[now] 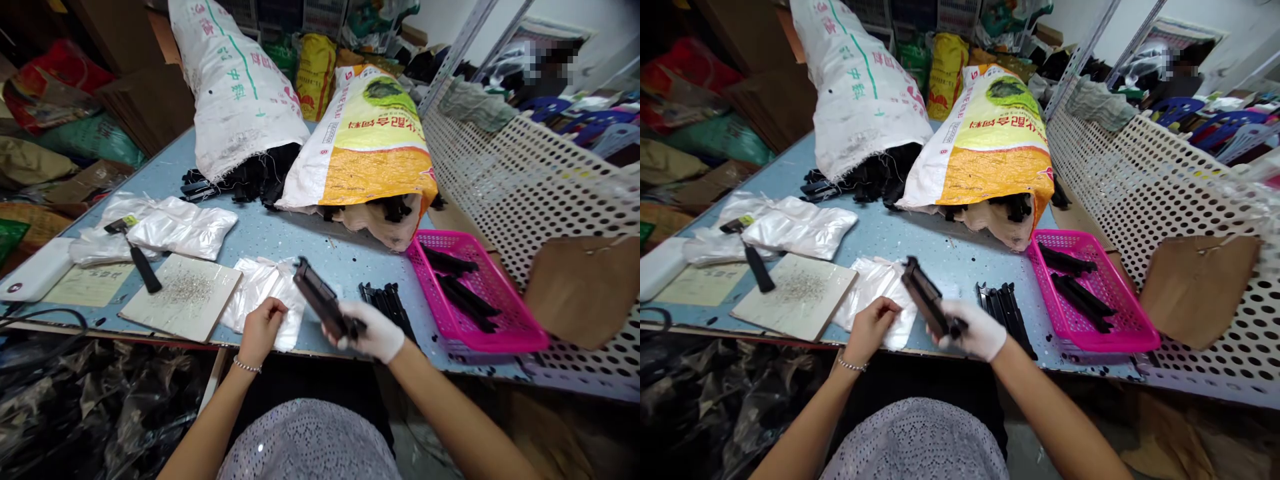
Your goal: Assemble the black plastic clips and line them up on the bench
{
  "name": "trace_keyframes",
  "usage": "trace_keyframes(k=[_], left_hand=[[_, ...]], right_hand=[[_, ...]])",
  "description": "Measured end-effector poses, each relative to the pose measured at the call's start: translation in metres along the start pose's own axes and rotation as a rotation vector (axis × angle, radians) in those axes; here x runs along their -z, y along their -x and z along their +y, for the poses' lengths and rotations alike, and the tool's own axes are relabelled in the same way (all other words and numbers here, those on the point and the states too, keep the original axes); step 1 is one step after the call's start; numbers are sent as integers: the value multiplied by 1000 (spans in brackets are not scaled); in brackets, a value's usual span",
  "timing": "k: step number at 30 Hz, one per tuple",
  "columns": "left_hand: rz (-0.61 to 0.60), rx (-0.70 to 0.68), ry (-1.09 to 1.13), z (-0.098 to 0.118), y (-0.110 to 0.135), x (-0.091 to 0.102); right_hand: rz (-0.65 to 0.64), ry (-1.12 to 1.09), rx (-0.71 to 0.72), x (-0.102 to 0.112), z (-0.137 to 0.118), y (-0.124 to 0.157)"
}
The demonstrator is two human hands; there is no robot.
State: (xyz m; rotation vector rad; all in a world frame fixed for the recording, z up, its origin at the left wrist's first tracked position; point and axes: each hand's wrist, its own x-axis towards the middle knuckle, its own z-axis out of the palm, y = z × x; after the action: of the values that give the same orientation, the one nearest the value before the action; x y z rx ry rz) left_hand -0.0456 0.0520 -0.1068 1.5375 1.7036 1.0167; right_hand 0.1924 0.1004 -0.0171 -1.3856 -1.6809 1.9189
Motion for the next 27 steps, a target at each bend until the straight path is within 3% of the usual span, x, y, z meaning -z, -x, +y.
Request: trace_keyframes(k=[2, 5, 9, 13, 16, 22, 27], left_hand=[[-2, -54, -17, 1, 1, 2], [28, -106, -65, 2, 1, 8], [45, -159, -135, 4, -2, 15], [2, -224, -176, 6, -5, 24], [-63, -228, -185, 5, -5, 31], [-117, -206, -167, 3, -5, 33], [-67, -291, -196, 9, 1, 33]], right_hand=[[-159, -514, -143, -25, 28, 16], [-245, -939, -314, -45, 62, 23], [-321, -1094, -336, -44, 74, 16], [-461, -1316, -349, -43, 67, 5], [-468, -1429, -329, -46, 60, 0], [-436, -1401, -291, -55, 54, 5], [-546, -1394, -399, -61, 66, 1]])
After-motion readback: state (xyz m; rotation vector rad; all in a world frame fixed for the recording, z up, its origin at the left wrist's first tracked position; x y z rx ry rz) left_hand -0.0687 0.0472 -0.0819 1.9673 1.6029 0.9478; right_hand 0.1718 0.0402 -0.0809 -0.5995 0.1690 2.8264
